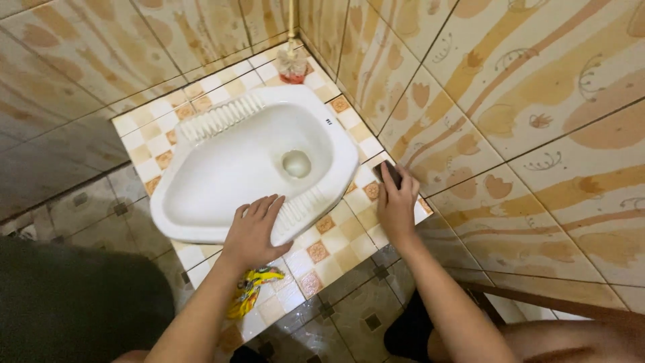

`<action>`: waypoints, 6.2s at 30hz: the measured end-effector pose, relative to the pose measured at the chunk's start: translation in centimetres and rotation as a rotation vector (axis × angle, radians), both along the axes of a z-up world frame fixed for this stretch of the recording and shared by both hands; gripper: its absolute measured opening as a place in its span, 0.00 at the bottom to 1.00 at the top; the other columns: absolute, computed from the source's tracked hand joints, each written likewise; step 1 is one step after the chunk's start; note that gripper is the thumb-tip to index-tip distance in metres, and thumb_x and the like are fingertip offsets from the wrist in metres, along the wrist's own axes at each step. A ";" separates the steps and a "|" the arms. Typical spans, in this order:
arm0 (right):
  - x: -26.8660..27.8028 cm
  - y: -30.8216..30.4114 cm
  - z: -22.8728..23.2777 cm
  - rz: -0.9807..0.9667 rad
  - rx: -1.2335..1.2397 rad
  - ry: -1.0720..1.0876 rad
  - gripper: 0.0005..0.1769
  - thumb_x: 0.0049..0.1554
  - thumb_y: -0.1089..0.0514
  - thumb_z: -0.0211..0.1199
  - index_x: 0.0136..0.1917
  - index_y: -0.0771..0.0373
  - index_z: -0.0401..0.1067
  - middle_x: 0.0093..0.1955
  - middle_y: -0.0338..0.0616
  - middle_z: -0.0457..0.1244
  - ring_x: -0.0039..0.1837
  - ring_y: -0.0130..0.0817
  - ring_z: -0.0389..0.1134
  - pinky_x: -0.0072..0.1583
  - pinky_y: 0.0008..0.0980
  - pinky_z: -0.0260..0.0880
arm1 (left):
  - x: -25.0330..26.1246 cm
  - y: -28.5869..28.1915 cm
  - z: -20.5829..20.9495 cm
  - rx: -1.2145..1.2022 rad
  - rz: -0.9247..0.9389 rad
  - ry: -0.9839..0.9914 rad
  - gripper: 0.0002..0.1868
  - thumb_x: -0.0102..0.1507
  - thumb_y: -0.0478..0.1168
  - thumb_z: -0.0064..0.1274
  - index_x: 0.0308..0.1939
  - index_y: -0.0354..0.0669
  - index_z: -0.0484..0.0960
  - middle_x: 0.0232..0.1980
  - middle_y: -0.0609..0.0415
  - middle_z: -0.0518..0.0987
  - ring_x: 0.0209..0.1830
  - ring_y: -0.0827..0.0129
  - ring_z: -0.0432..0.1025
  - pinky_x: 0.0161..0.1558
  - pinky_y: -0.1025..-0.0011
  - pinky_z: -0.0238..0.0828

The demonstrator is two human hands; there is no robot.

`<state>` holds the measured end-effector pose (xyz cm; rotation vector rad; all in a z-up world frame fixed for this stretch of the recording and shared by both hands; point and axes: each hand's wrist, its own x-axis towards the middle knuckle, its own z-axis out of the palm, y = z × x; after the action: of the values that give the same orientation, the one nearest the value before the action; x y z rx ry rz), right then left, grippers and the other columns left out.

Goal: Scrubbing a squat toilet with a brush and sponge, then rinsing it with water from a hose.

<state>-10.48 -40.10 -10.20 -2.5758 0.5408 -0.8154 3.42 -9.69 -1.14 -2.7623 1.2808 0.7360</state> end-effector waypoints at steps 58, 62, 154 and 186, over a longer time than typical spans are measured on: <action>29.2 -9.8 -3.9 0.506 0.263 0.145 0.27 0.61 0.69 0.56 0.70 0.47 0.73 0.73 0.45 0.61 0.77 0.42 0.58 0.77 0.41 0.55 | 0.8 -0.4 -2.3 -0.370 0.116 -0.089 0.48 0.48 0.67 0.67 0.71 0.65 0.73 0.66 0.63 0.76 0.70 0.66 0.63 0.70 0.51 0.52; 27.7 -9.1 -1.6 0.522 0.274 0.174 0.26 0.61 0.71 0.55 0.68 0.51 0.74 0.73 0.49 0.61 0.76 0.47 0.58 0.76 0.45 0.57 | 0.5 -0.5 -2.4 -0.376 0.116 -0.108 0.48 0.45 0.67 0.69 0.69 0.66 0.75 0.66 0.63 0.76 0.70 0.65 0.64 0.71 0.49 0.52; -4.4 3.4 -6.5 0.590 -0.124 -0.076 0.26 0.62 0.61 0.52 0.73 0.57 0.67 0.80 0.53 0.54 0.72 0.42 0.60 0.74 0.46 0.52 | -1.3 0.1 2.8 -0.034 0.181 0.014 0.47 0.49 0.48 0.74 0.71 0.46 0.73 0.66 0.43 0.76 0.67 0.48 0.69 0.60 0.46 0.72; 5.3 9.2 7.6 0.170 0.160 0.460 0.24 0.67 0.36 0.43 0.70 0.46 0.61 0.52 0.47 0.56 0.54 0.52 0.69 0.53 0.50 0.76 | -0.6 5.1 5.1 0.054 0.263 0.052 0.42 0.51 0.52 0.73 0.66 0.43 0.77 0.64 0.42 0.77 0.67 0.48 0.70 0.58 0.39 0.71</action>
<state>-5.20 -30.92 -2.58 -2.6129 0.4815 -0.1109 2.80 -4.64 3.93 -2.9174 0.8976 0.8474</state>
